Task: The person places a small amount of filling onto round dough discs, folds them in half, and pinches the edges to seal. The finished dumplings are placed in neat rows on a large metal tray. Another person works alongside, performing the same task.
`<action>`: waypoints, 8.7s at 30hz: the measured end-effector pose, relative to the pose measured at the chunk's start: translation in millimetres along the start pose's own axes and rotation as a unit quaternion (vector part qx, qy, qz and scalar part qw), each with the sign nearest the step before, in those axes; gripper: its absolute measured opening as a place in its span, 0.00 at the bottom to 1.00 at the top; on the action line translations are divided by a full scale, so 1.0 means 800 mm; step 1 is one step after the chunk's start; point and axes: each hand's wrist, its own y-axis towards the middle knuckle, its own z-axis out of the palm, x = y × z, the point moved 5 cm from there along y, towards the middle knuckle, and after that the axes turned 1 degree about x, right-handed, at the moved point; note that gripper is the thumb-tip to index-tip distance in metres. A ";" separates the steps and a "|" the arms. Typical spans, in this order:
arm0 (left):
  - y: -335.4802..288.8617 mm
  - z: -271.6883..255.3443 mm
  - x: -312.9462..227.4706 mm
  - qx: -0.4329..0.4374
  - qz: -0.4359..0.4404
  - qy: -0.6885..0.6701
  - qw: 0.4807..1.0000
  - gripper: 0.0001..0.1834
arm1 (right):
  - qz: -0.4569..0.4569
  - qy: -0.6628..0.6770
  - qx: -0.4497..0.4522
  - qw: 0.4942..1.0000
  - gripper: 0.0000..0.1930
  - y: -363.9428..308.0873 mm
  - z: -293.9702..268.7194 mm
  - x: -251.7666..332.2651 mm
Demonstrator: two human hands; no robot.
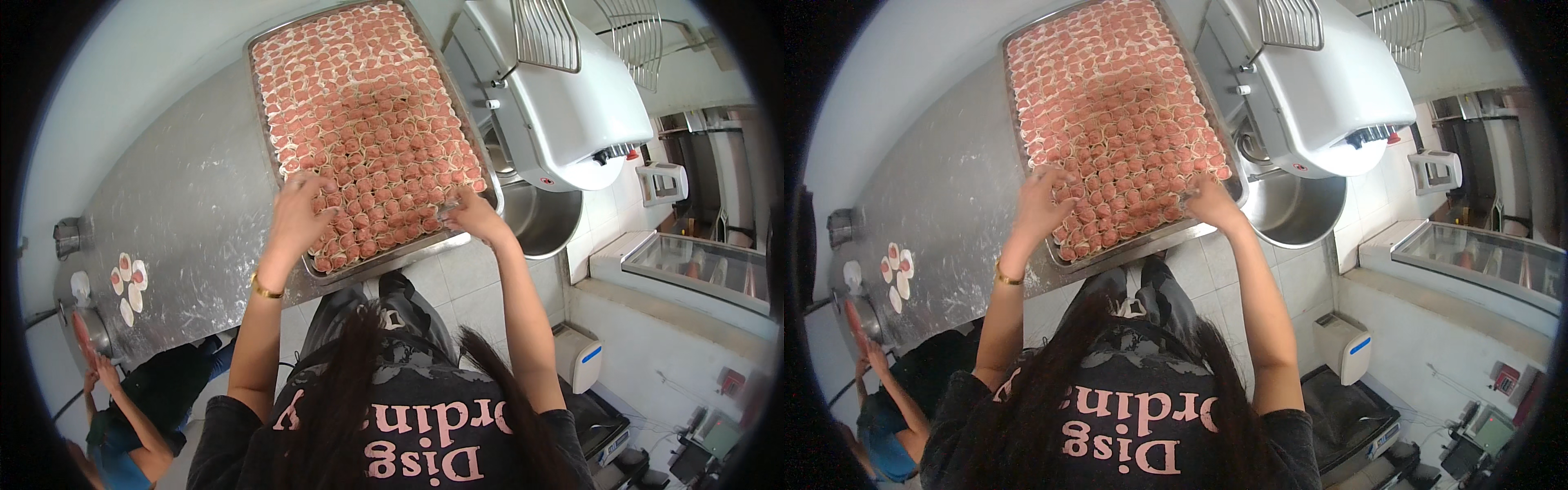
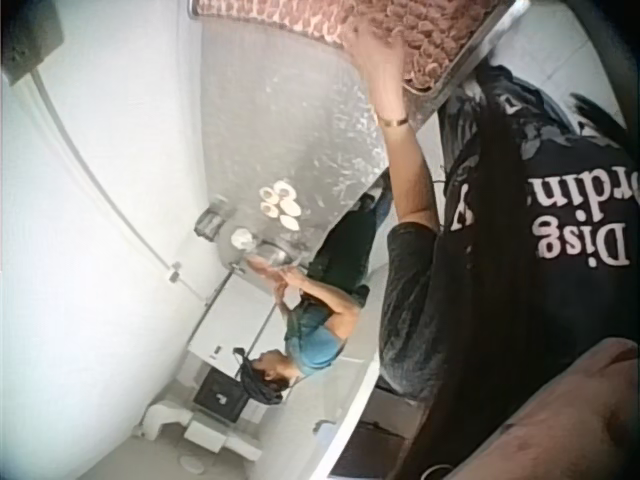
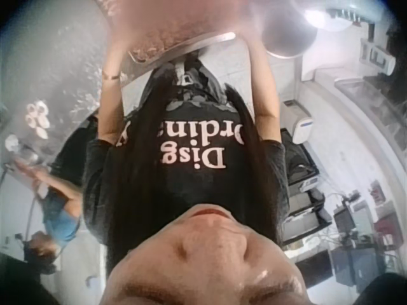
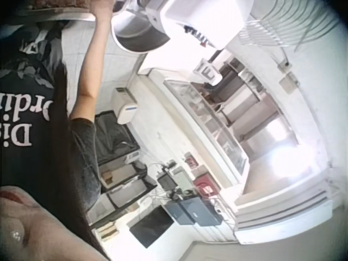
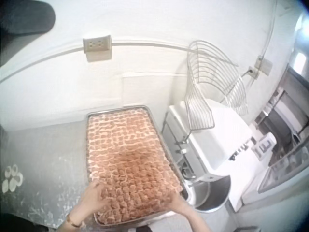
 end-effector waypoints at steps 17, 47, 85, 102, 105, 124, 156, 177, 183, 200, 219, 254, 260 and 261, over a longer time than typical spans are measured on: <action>-0.115 -0.064 0.104 -0.101 -0.179 0.003 0.979 0.17 | 0.091 0.046 0.042 0.994 0.29 -0.010 0.034 0.005; -0.154 -0.059 0.116 -0.057 -0.248 0.025 0.967 0.19 | 0.054 0.064 0.001 0.996 0.10 0.011 0.031 -0.015; -0.179 -0.046 0.048 -0.066 -0.316 0.072 0.944 0.17 | -0.192 -0.231 -0.026 0.953 0.18 -0.001 -0.011 -0.021; -0.198 -0.045 0.064 -0.079 -0.322 0.063 0.941 0.17 | -0.178 -0.349 -0.100 0.915 0.09 -0.011 -0.032 -0.019; -0.210 -0.045 0.068 -0.073 -0.348 0.070 0.932 0.17 | -0.172 -0.361 -0.121 0.909 0.08 -0.009 -0.027 -0.015; -0.389 -0.188 0.407 -0.501 -0.456 0.092 0.730 0.12 | -0.092 -0.228 -0.172 0.954 0.17 -0.079 -0.003 0.013; -0.228 -0.016 0.243 -0.030 -0.215 -0.733 0.644 0.14 | -0.060 0.562 0.012 0.825 0.11 -0.027 0.461 0.150; -0.221 0.009 0.227 0.003 -0.195 -0.555 0.809 0.12 | -0.154 0.416 -0.087 0.892 0.12 -0.037 0.426 0.139; -0.222 0.002 0.217 -0.024 -0.242 -0.614 0.751 0.09 | -0.222 0.505 -0.071 0.831 0.15 -0.055 0.417 0.156; -0.235 -0.001 0.212 -0.052 -0.056 -0.329 0.941 0.08 | -0.221 0.255 -0.099 0.936 0.22 -0.054 0.402 0.136; -0.220 0.002 0.193 0.044 -0.046 -0.263 0.963 0.18 | -0.325 -0.066 -0.186 0.925 0.17 -0.070 0.386 0.167; -0.201 -0.009 0.191 0.060 -0.028 -0.193 0.979 0.15 | -0.308 -0.103 -0.192 0.926 0.19 -0.070 0.380 0.178; -0.201 -0.004 0.193 0.090 -0.006 -0.128 0.988 0.16 | -0.338 -0.090 -0.161 0.923 0.20 -0.070 0.380 0.181; -0.201 -0.005 0.194 0.078 -0.007 -0.147 0.986 0.16 | -0.350 -0.076 -0.169 0.918 0.19 -0.071 0.378 0.181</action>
